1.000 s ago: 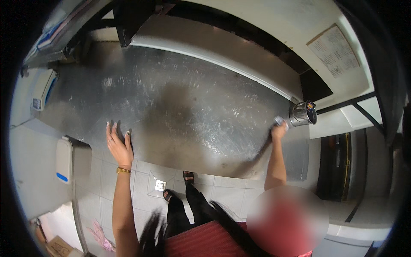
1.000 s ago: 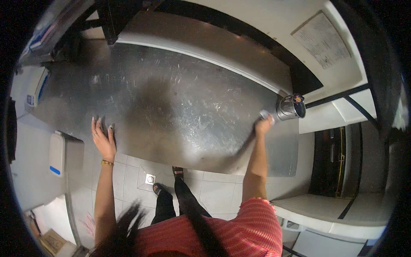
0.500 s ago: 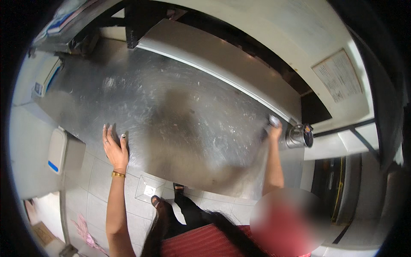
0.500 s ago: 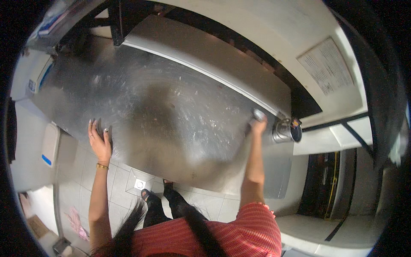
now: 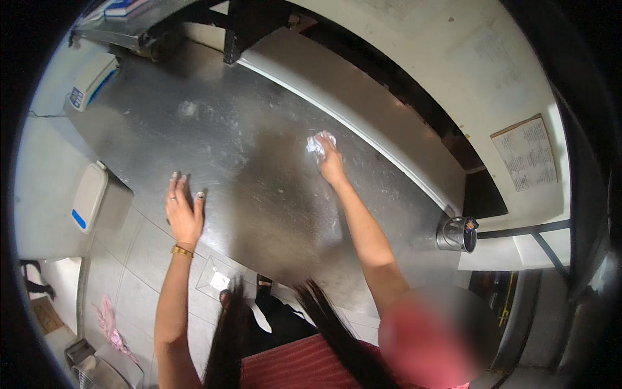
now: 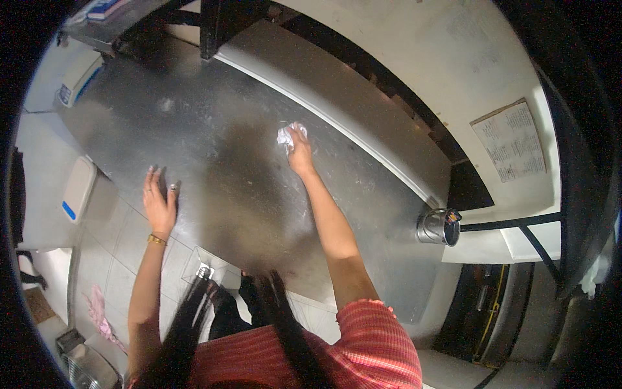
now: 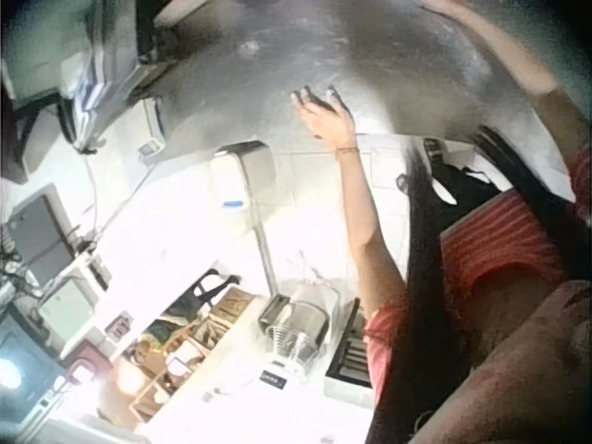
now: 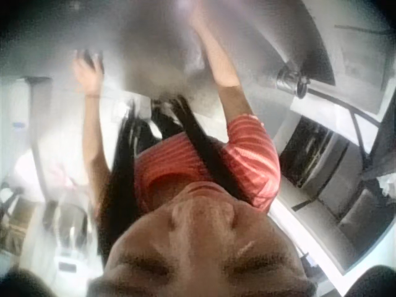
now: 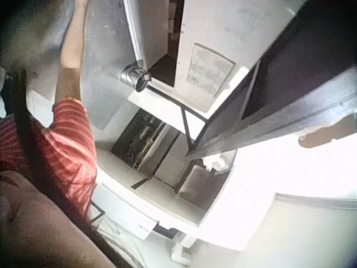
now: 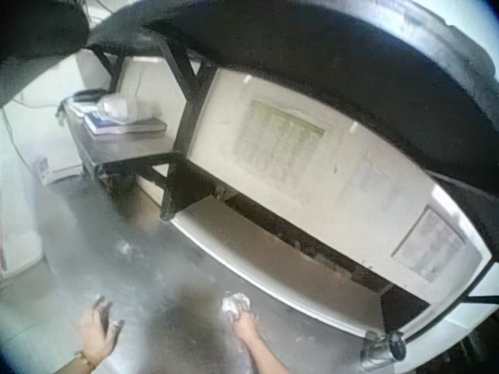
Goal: The person places small red fillings onto round dough discs, folds them into dumplings, and arranges them on a metal tray. After filling the tray, the person wipes flour and residue from the stainless steel worktable using a cloth.
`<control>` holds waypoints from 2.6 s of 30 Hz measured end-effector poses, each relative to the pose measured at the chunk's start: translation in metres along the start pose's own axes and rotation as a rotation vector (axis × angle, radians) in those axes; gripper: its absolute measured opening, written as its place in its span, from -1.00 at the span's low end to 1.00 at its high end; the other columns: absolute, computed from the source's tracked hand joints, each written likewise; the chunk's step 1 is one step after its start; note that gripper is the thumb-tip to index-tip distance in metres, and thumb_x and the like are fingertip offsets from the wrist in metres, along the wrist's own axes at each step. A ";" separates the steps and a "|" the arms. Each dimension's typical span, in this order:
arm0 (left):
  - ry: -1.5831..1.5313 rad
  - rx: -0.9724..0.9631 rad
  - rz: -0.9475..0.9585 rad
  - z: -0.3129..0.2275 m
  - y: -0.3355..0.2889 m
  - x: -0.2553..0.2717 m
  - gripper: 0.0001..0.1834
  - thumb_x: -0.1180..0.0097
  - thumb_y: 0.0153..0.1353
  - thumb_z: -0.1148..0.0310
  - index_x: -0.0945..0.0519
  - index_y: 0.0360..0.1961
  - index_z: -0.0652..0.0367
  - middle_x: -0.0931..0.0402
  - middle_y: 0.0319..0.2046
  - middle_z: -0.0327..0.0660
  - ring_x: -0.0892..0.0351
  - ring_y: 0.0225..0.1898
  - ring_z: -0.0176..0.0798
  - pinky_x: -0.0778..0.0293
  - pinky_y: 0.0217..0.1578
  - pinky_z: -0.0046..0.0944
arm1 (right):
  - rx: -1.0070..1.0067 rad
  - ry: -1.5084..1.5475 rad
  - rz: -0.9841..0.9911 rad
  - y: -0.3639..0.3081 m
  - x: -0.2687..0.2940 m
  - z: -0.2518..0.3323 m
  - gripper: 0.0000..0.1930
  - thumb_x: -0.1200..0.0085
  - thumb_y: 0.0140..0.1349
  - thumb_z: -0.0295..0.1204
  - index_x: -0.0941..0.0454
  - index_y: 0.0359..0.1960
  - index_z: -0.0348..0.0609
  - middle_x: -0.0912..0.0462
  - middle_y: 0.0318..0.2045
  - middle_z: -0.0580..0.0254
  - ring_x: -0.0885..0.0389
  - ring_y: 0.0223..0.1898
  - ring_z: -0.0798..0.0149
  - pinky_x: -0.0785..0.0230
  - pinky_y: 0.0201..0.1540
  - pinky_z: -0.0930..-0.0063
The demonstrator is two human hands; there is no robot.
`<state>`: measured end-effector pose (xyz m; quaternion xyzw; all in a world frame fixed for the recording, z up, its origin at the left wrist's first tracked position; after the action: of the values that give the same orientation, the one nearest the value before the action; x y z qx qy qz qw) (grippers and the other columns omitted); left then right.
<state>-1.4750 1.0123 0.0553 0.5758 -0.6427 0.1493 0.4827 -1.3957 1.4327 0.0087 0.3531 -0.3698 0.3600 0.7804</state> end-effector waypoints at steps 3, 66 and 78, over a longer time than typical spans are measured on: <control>0.003 -0.005 -0.013 0.000 0.002 0.003 -0.43 0.00 0.14 0.17 -0.26 0.12 0.21 -0.13 0.21 -0.05 -0.12 0.22 0.02 -0.08 0.18 -0.04 | -0.102 0.234 -0.192 -0.008 0.043 -0.028 -0.47 0.14 0.13 -0.61 -0.27 0.18 0.08 -0.49 0.01 0.06 -0.50 -0.03 0.02 -0.31 0.01 0.28; -0.074 0.067 0.039 0.015 0.003 0.005 -0.46 -0.12 0.05 0.23 -0.32 0.07 0.13 -0.17 0.17 -0.06 -0.12 0.23 0.03 -0.01 0.23 0.04 | 0.188 0.298 0.212 0.206 -0.152 0.202 -0.53 0.04 0.00 -0.66 -0.37 0.03 -0.17 -0.34 0.10 -0.12 -0.24 0.19 -0.04 -0.04 0.25 0.25; -0.329 -0.017 0.024 0.019 0.001 0.018 -0.44 -0.14 0.06 0.26 -0.28 0.09 0.14 -0.10 0.20 -0.04 -0.03 0.26 0.04 0.05 0.24 0.11 | 0.191 0.518 0.257 0.135 -0.158 0.321 -0.59 0.11 0.13 -0.57 -0.35 0.08 -0.28 -0.40 0.08 -0.08 -0.35 0.14 0.01 -0.14 0.17 0.37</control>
<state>-1.4819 0.9872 0.0608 0.5805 -0.7213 0.0534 0.3741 -1.6846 1.1889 0.0689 0.2719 -0.1647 0.5670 0.7599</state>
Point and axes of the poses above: each hand's wrist, its own y-axis towards the middle knuckle, its own x-axis out of the back of the hand, z = x × y, the point moved 8 cm from there along y, towards the middle knuckle
